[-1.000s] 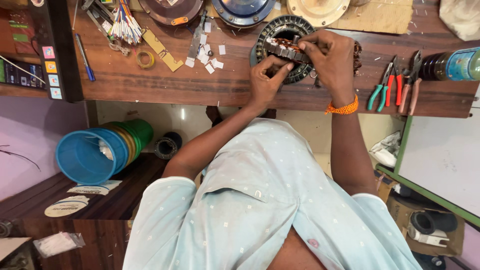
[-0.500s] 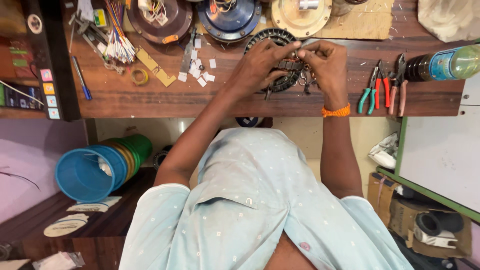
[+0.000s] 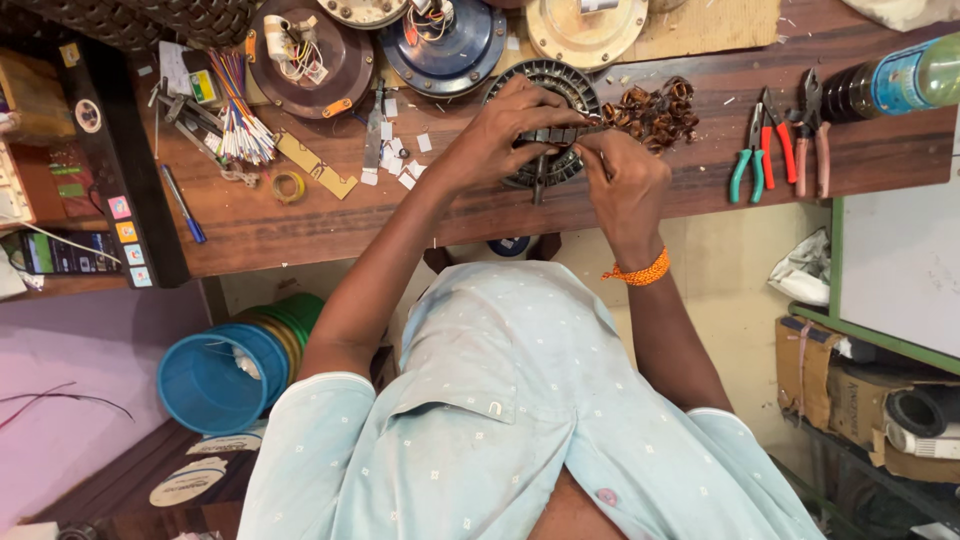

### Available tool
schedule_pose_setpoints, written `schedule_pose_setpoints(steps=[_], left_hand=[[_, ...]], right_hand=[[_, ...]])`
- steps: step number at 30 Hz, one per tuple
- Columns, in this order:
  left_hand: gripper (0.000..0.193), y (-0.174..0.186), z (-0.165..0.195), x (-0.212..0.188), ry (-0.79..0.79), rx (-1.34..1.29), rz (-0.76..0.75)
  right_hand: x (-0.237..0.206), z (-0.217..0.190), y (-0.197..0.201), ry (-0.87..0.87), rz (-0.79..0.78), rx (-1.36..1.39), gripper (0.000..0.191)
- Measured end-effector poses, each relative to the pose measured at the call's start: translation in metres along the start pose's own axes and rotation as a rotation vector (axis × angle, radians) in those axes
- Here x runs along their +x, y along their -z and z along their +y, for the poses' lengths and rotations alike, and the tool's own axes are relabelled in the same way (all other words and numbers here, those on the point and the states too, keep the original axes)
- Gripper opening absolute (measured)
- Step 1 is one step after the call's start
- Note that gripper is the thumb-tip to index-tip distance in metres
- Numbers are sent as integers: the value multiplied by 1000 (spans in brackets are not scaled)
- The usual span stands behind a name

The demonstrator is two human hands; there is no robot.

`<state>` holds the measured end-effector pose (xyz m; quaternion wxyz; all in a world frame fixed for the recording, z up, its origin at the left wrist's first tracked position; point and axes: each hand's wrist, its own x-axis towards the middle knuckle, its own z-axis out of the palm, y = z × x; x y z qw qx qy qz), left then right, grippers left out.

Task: The person inserts copper wire coil bundles into the slots of a fan motor stator, pressing the coils down into place around the armature by hand. They work through the slots one at a time, occasionally repositioning the stator on the workbench and setting finished coils aside.

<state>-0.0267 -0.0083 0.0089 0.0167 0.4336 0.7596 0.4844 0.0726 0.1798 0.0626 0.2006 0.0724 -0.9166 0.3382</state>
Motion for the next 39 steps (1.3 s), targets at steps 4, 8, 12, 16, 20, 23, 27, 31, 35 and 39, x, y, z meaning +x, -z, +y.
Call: schedule_pose_setpoints(steps=[4,8,12,16,20,23,27,31,35,39], left_hand=[[55,2,-2,1,6,-35,-18],[54,4,-3,3,-44,-34,-32],[55,5,-6,2,-57,-55,-46],[62,5,-12,-7,-92,-60,-55],[48,-6,-13,-22,-409,329,118],[39,-13,-12,-37,-484,436,250],[23,-24,-5,-42,-375,483,378],[15,-44,13,-40,-155,315,526],[13,-59,31,-36,55,201,661],[12,-66,43,-30,212,115,759]], right_hand=[[-13,-3,-13,-30,83,-37,8],[-31,4,-34,16,195,-104,7],[-46,11,-65,-75,230,-31,7],[-56,15,-86,-348,250,281,7],[-68,10,-83,-410,236,537,6],[-71,3,-65,-329,93,375,7],[-53,3,-19,-160,-56,238,8],[-15,11,10,-107,-125,55,9],[30,24,-2,-34,-181,20,8],[56,36,-22,-143,-284,98,10]])
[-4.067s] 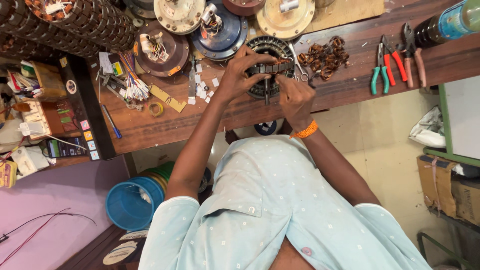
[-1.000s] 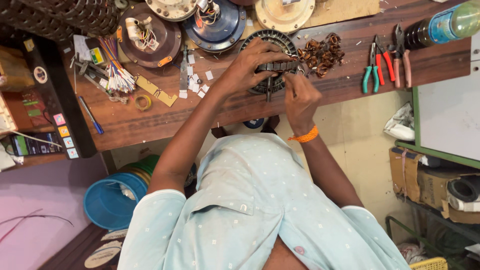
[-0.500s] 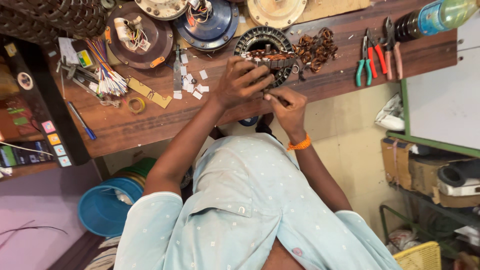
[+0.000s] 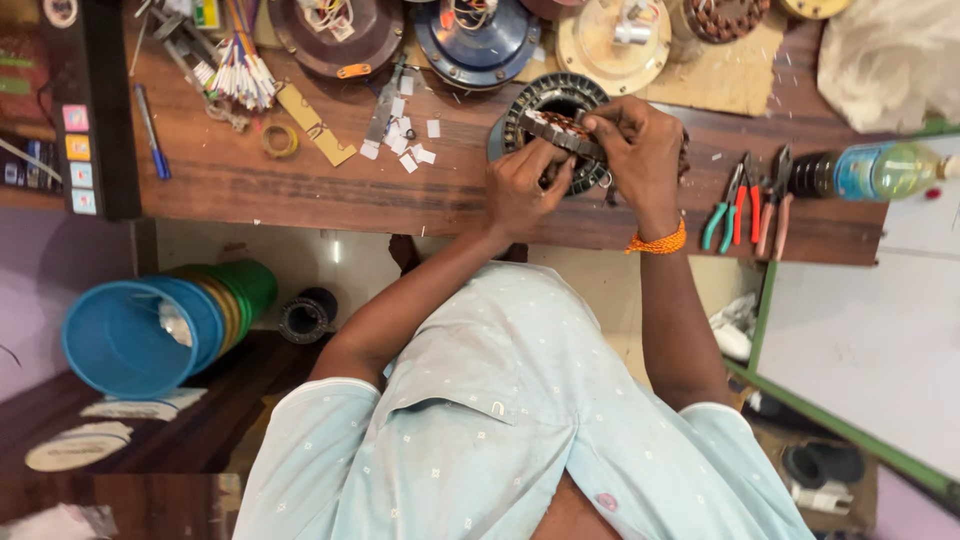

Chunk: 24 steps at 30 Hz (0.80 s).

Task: The person inserts copper wire coil bundles into the slots of a fan motor stator, pressing the coils down into place around the armature by hand. They work through the slots one at a time, occasionally repositioning the stator on the workbench and setting finished coils aside.

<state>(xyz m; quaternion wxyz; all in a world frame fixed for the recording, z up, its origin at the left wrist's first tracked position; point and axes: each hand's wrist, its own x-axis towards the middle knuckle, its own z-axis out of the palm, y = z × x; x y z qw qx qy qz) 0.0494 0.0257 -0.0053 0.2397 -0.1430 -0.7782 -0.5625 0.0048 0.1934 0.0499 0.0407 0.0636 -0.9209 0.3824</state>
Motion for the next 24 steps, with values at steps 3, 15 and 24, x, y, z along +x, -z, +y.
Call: schedule_pose_setpoints(steps=[3,15,24], left_hand=[[14,1,6,1,34,110,-22],[89,7,-31,45,-196,27,-517],[95,14,-33,53,-149,-107,-619]], right_hand=[[12,10,3,-62,-71,71,8],[-9,34,25,-310,-53,448,10],[-57,-1,23,-101,69,118,10]])
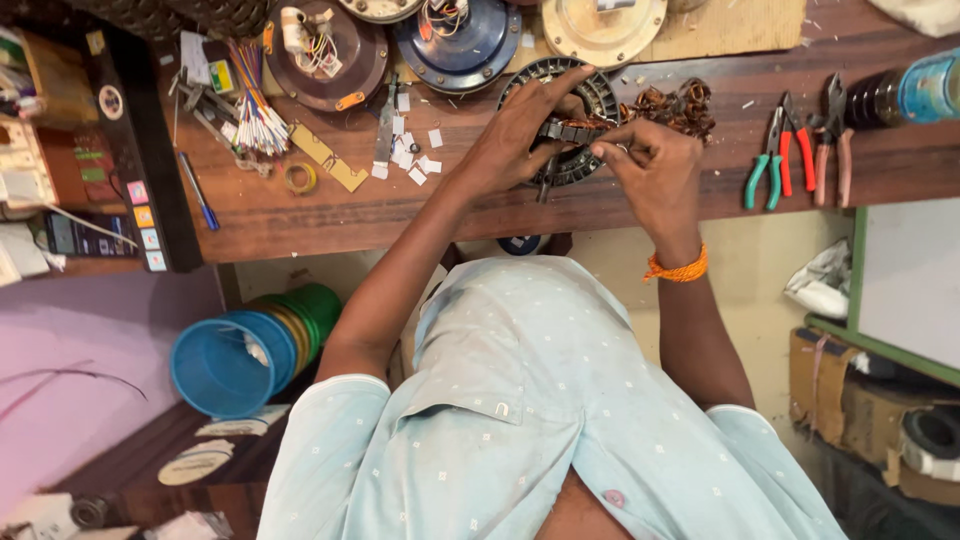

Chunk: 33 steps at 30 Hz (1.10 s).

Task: The person inserts copper wire coil bundles into the slots of a fan motor stator, pressing the coils down into place around the armature by hand. They work through the slots one at a time, occasionally repositioning the stator on the workbench and setting finished coils aside.

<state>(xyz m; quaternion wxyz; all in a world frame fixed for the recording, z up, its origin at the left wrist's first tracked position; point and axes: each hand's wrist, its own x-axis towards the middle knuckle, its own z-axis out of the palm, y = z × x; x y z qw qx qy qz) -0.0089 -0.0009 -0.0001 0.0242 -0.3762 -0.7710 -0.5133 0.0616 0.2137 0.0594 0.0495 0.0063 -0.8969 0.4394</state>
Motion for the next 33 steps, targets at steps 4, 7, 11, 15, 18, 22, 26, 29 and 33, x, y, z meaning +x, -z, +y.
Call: schedule_pose_setpoints(steps=[4,7,11,15,18,22,26,29,33], left_hand=[[93,0,0,3,-10,-3,-2],[87,-1,0,2,-23,-51,8],[70,2,-7,1,-153,72,-20],[54,9,-20,-5,-354,207,-47],[38,6,-25,-16,-553,297,75],[33,-8,-25,-33,-563,431,261],[19,-23,-18,-35,-301,197,284],[14,-36,1,-36,-88,-47,421],[8,-49,23,-33,258,-356,551]], right_hand=[[-19,-14,-18,139,124,-155,10],[-30,-13,-36,227,245,-241,10],[-35,0,-77,84,311,-78,6],[-43,15,-105,-199,365,437,4],[-53,17,-111,-173,340,501,7],[-70,5,-84,-204,218,382,5],[-56,-9,-34,-94,156,35,13],[-23,-15,-18,62,133,-203,13],[26,-17,-19,14,44,-130,10]])
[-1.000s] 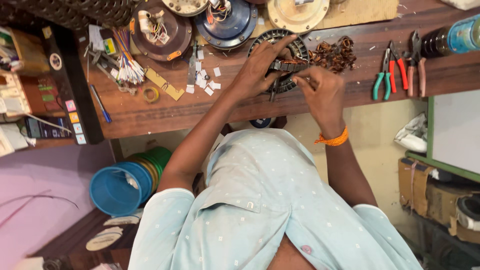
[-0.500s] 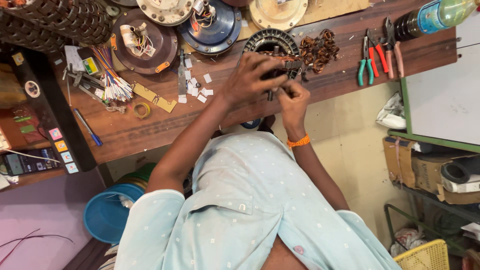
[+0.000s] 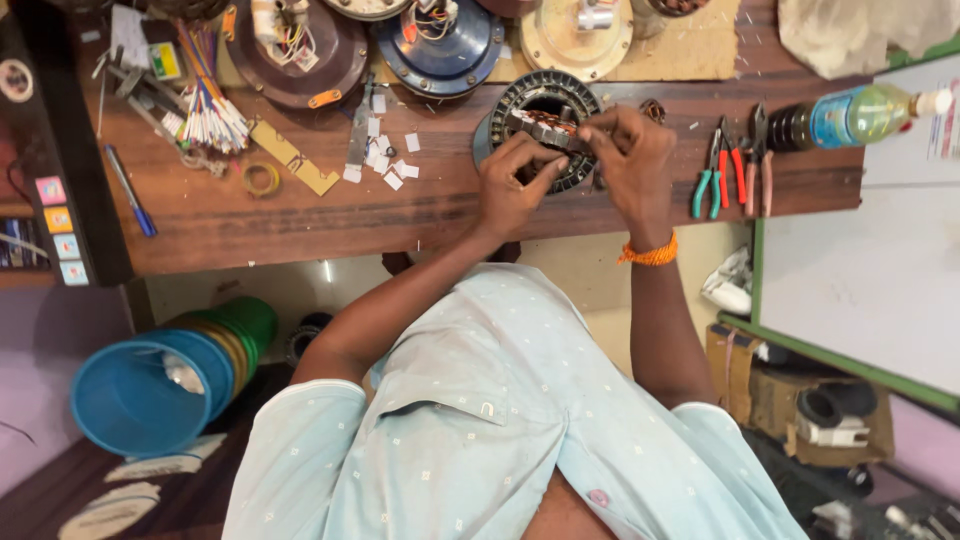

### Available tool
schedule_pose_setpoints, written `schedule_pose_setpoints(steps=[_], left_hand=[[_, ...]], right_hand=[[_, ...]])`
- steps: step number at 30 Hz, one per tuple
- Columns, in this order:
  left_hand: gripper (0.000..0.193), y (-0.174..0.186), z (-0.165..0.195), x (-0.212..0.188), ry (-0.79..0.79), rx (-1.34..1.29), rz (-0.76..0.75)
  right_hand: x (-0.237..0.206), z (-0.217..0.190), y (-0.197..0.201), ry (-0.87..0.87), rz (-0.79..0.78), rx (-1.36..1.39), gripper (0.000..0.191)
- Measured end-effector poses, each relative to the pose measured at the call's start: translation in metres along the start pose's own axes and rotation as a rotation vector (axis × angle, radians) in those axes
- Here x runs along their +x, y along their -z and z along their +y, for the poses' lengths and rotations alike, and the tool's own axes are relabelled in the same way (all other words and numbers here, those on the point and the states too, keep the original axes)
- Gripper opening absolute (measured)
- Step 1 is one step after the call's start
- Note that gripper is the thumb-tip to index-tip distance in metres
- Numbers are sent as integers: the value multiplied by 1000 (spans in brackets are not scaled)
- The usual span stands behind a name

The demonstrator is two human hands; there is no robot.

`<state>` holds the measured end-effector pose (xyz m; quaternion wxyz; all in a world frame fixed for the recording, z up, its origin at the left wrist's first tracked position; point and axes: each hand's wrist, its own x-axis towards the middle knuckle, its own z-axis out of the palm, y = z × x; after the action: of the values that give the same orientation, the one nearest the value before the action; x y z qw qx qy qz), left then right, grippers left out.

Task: The person inserts copper wire coil bundles into the slots of a fan motor stator, pressing the coils down into place around the armature by hand. They work through the slots one at a time, occasionally repositioning the stator on the workbench and setting finished coils aside.

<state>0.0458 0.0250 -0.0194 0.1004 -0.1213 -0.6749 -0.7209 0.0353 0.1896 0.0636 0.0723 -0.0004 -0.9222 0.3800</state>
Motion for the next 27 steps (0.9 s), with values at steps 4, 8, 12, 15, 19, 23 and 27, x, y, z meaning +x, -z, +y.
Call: schedule_pose_setpoints(steps=[4,8,12,15,19,23,27], left_hand=[[9,-11,2,-5,148,-39,89],[14,-24,-4,-7,233,14,150],[15,-34,-6,-8,199,81,199],[15,-36,0,-10,148,139,220],[11,-29,14,-13,118,279,198],[48,-9,23,7,-459,694,68],[83,13,16,49,-377,676,-389]], right_hand=[[28,6,1,-108,-165,183,10],[41,21,-2,-260,-289,305,9],[45,40,-3,-156,-327,430,7],[49,52,-7,-83,-345,497,7],[53,60,-12,-132,-272,366,10],[50,63,-8,-82,-158,229,11],[36,62,8,-183,-159,316,10]])
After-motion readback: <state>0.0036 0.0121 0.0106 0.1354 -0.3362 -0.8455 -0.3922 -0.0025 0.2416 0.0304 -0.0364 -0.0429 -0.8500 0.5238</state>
